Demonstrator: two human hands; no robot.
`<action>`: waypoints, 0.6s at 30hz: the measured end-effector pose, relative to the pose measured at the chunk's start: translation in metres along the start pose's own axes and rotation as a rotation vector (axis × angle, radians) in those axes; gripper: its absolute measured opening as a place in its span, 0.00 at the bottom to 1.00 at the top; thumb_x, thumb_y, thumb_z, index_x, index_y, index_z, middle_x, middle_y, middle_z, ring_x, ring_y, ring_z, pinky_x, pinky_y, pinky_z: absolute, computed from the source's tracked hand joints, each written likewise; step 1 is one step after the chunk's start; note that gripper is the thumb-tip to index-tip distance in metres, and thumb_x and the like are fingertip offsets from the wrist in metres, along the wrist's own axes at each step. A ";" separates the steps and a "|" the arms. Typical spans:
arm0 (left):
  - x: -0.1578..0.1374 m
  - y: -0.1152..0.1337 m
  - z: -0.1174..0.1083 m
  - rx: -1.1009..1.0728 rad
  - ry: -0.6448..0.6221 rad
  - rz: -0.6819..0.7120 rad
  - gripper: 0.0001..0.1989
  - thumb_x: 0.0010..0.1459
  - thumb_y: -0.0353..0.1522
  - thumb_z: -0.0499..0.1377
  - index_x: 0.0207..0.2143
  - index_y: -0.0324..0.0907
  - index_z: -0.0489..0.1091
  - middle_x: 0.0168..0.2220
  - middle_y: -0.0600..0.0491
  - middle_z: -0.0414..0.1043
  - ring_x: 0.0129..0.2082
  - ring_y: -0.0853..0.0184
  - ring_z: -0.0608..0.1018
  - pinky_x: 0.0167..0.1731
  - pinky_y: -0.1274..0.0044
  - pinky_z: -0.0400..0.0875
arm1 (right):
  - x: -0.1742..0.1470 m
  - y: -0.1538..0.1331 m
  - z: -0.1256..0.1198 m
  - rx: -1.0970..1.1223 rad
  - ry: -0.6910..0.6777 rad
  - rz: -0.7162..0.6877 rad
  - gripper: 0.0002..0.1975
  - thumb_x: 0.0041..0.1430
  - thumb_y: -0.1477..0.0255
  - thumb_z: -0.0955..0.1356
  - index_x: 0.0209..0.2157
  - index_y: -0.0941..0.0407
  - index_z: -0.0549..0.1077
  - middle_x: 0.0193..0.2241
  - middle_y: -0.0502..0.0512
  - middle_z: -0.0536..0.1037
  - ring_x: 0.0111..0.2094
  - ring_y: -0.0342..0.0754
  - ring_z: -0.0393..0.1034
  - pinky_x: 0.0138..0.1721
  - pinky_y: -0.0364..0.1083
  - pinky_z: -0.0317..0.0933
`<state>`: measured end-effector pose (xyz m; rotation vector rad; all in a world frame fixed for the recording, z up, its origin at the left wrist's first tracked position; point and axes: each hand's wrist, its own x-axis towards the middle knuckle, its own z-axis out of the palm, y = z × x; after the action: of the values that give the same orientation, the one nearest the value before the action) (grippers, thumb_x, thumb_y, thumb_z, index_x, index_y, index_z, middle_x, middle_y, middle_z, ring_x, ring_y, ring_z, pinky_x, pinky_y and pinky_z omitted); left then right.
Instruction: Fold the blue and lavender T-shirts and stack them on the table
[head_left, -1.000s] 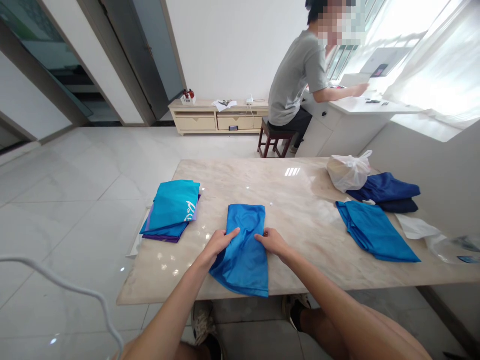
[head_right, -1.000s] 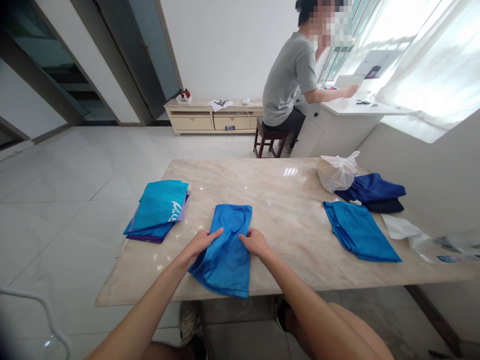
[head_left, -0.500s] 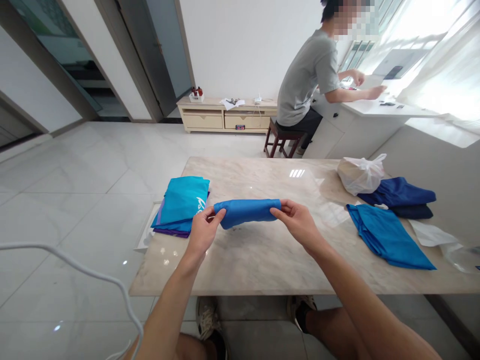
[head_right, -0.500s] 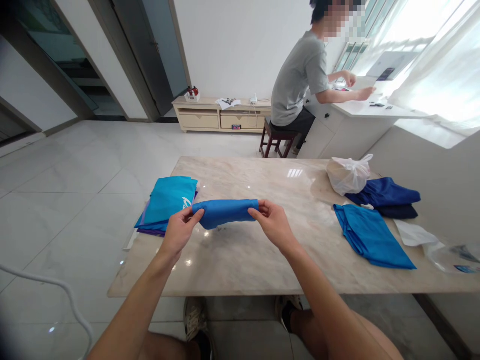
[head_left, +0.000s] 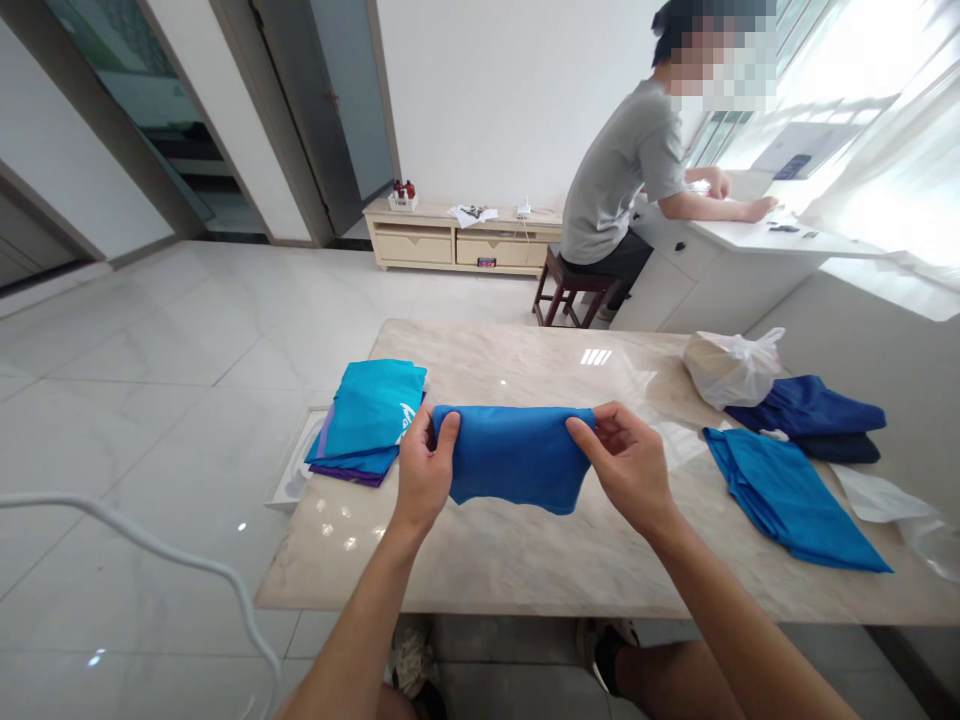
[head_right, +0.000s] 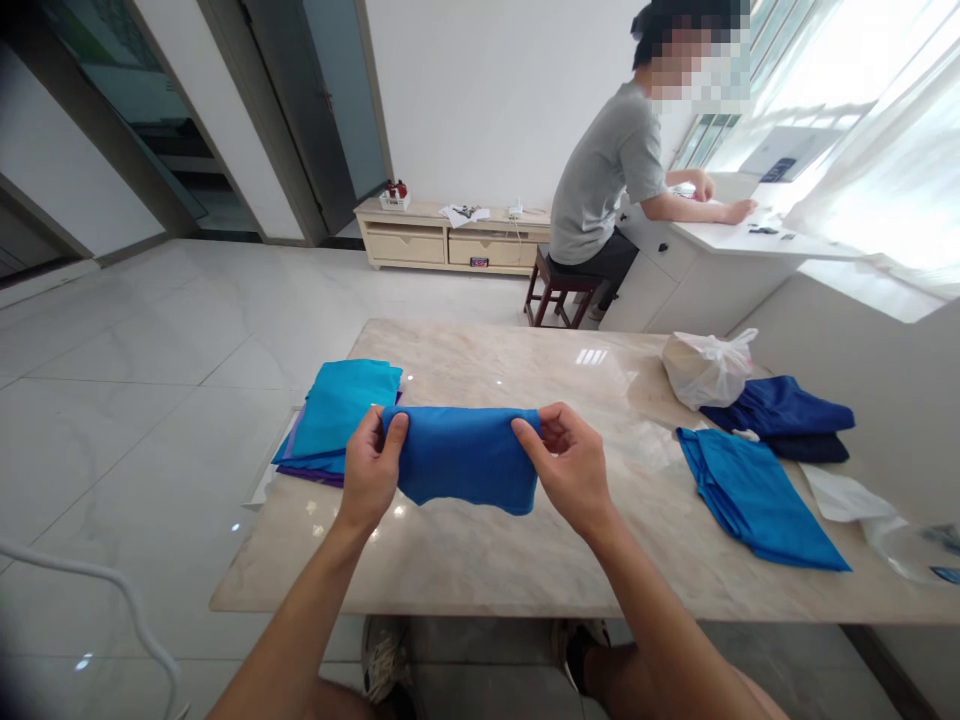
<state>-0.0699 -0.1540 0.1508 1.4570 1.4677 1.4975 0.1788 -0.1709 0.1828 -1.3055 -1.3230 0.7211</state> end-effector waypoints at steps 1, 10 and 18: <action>-0.001 0.000 0.001 0.004 0.019 -0.010 0.25 0.70 0.54 0.59 0.30 0.45 0.65 0.28 0.57 0.64 0.31 0.67 0.70 0.34 0.77 0.67 | -0.001 -0.001 0.002 0.037 0.030 0.029 0.24 0.57 0.45 0.79 0.31 0.51 0.74 0.24 0.49 0.77 0.26 0.48 0.71 0.28 0.46 0.68; 0.001 -0.014 0.009 -0.236 -0.185 -0.219 0.26 0.63 0.51 0.67 0.53 0.41 0.77 0.50 0.45 0.83 0.49 0.56 0.84 0.50 0.70 0.79 | 0.003 0.008 0.000 0.165 0.078 0.337 0.30 0.49 0.44 0.81 0.38 0.53 0.76 0.29 0.53 0.84 0.27 0.50 0.76 0.24 0.45 0.65; 0.008 -0.049 0.012 0.268 -0.095 -0.204 0.21 0.66 0.28 0.60 0.61 0.40 0.71 0.63 0.39 0.77 0.52 0.60 0.84 0.54 0.68 0.80 | 0.027 0.067 -0.008 -0.432 -0.108 0.440 0.14 0.63 0.73 0.73 0.50 0.57 0.77 0.39 0.58 0.87 0.41 0.53 0.82 0.41 0.48 0.73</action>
<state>-0.0745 -0.1323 0.1048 1.4558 1.7516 1.1278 0.2110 -0.1333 0.1289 -1.9674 -1.3368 0.8403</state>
